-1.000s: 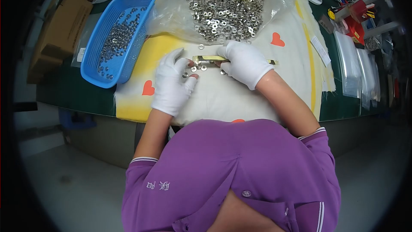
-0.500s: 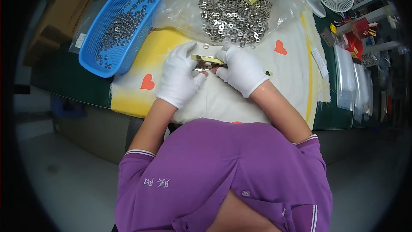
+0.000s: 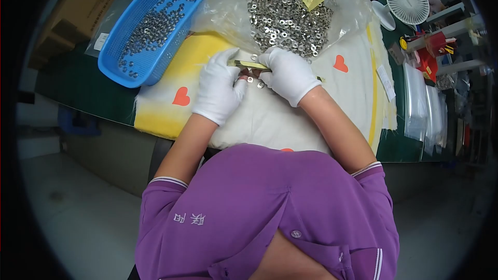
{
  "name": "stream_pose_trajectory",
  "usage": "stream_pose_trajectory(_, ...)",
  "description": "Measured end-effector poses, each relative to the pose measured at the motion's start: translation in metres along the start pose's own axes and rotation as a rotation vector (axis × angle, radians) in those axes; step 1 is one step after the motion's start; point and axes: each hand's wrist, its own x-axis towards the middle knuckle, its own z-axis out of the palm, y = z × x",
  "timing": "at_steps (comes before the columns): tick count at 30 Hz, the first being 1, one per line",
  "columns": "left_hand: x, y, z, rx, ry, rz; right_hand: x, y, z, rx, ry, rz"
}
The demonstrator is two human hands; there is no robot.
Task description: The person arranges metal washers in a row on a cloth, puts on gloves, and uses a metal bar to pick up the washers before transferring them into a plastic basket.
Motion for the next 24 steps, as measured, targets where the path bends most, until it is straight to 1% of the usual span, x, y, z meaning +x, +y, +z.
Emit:
stream_pose_trajectory(2,0.000,-0.001,-0.001,0.007,-0.011,0.030,0.000,-0.002,0.000,0.022,-0.022,0.025)
stream_pose_trajectory(4,-0.001,0.001,-0.004,-0.068,-0.021,0.069,0.001,-0.003,0.000,0.044,-0.047,0.050)
stream_pose_trajectory(5,0.000,0.003,-0.004,-0.067,-0.019,0.069,0.003,-0.003,-0.001,0.009,-0.038,0.061)
stream_pose_trajectory(7,0.001,0.007,-0.004,-0.010,-0.078,-0.018,0.004,-0.002,-0.001,-0.027,-0.024,0.070)
stream_pose_trajectory(9,0.000,0.004,-0.003,0.007,-0.051,-0.004,0.003,0.002,0.002,0.093,-0.002,0.055)
stream_pose_trajectory(11,-0.001,0.002,-0.001,0.021,-0.022,0.009,-0.001,-0.001,0.001,0.074,-0.017,0.079)
stream_pose_trajectory(13,-0.003,0.001,-0.001,0.012,-0.037,0.034,-0.004,-0.005,-0.003,0.058,-0.031,0.106)
stream_pose_trajectory(15,-0.002,0.001,0.002,-0.040,-0.023,0.050,-0.008,-0.009,-0.011,0.087,-0.169,0.071)
stream_pose_trajectory(17,-0.002,0.002,0.001,-0.093,-0.014,0.064,-0.011,-0.001,-0.012,0.089,-0.124,0.038)
stream_pose_trajectory(19,0.000,0.005,-0.003,-0.033,-0.073,0.086,-0.013,0.012,-0.008,0.196,-0.041,0.090)
stream_pose_trajectory(23,0.003,0.003,0.002,-0.009,-0.063,0.133,-0.018,0.009,-0.009,0.096,-0.030,0.100)
stream_pose_trajectory(24,0.003,0.006,0.002,-0.028,-0.048,0.116,-0.018,0.007,-0.009,0.086,-0.079,0.091)
